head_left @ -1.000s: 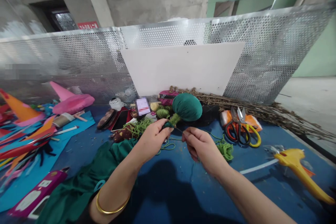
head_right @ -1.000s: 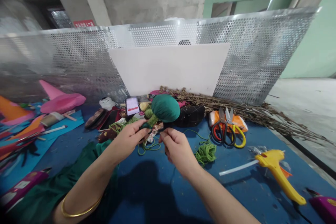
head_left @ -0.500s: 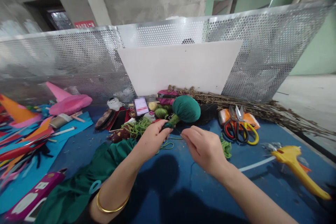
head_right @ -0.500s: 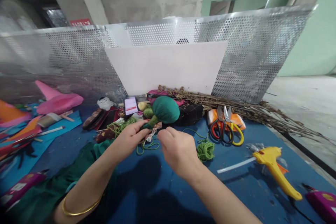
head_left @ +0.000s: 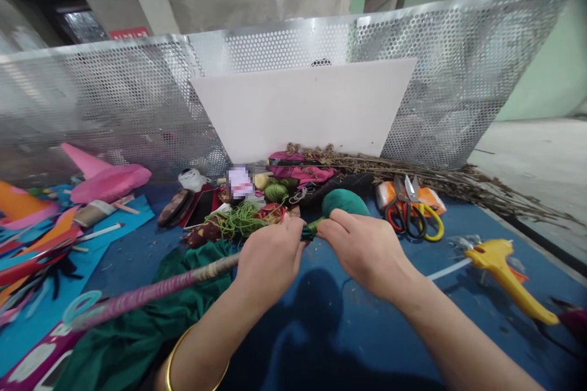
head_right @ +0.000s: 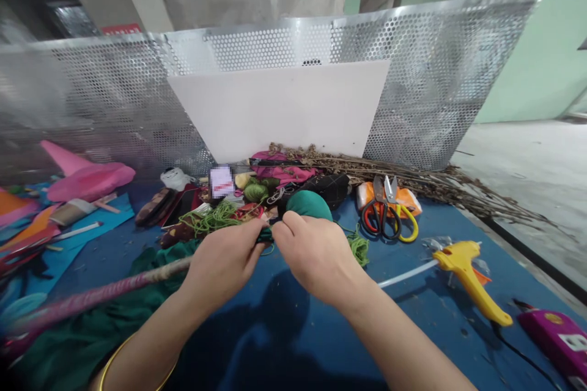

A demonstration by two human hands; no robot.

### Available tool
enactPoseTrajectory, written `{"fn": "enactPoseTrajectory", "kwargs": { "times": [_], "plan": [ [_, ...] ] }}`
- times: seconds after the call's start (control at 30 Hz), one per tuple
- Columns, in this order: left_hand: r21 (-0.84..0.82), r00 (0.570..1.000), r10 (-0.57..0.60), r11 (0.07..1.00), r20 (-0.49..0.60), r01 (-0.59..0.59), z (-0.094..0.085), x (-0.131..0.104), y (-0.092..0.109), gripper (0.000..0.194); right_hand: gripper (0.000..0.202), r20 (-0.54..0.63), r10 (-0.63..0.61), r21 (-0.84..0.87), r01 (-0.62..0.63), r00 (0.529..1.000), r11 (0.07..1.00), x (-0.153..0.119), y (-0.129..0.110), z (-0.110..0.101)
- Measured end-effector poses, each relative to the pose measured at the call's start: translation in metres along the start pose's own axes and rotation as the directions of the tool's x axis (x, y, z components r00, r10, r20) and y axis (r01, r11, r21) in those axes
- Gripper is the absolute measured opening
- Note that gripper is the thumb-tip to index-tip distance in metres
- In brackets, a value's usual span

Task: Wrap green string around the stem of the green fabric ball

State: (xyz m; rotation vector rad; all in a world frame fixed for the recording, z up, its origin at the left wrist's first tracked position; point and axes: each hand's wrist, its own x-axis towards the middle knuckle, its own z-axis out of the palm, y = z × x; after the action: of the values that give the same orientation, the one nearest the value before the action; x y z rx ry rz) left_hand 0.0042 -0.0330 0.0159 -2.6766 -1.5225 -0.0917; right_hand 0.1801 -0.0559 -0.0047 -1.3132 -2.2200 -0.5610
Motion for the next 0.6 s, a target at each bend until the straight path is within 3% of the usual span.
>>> {"fn": "enactPoseTrajectory", "kwargs": {
  "times": [0.17, 0.43, 0.6],
  "plan": [
    [0.034, 0.99, 0.135, 0.99, -0.034, -0.134, 0.006, -0.002, 0.003, 0.013, 0.022, -0.01, -0.038, 0.03, 0.039, 0.999, 0.999, 0.001, 0.003, -0.003],
    [0.116, 0.939, 0.339, 0.936, -0.05, -0.332, 0.017, 0.0, 0.002, 0.011, 0.022, 0.117, -0.054, 0.155, 0.035, 0.992, 0.987, 0.0, 0.018, -0.006],
    [0.11, 0.878, 0.479, 0.874, -0.024, -0.474, 0.013, -0.002, 0.002, 0.008, 0.015, 0.313, -0.057, 0.47, -0.103, 0.948, 0.877, 0.003, 0.033, -0.012]
  ]
}}
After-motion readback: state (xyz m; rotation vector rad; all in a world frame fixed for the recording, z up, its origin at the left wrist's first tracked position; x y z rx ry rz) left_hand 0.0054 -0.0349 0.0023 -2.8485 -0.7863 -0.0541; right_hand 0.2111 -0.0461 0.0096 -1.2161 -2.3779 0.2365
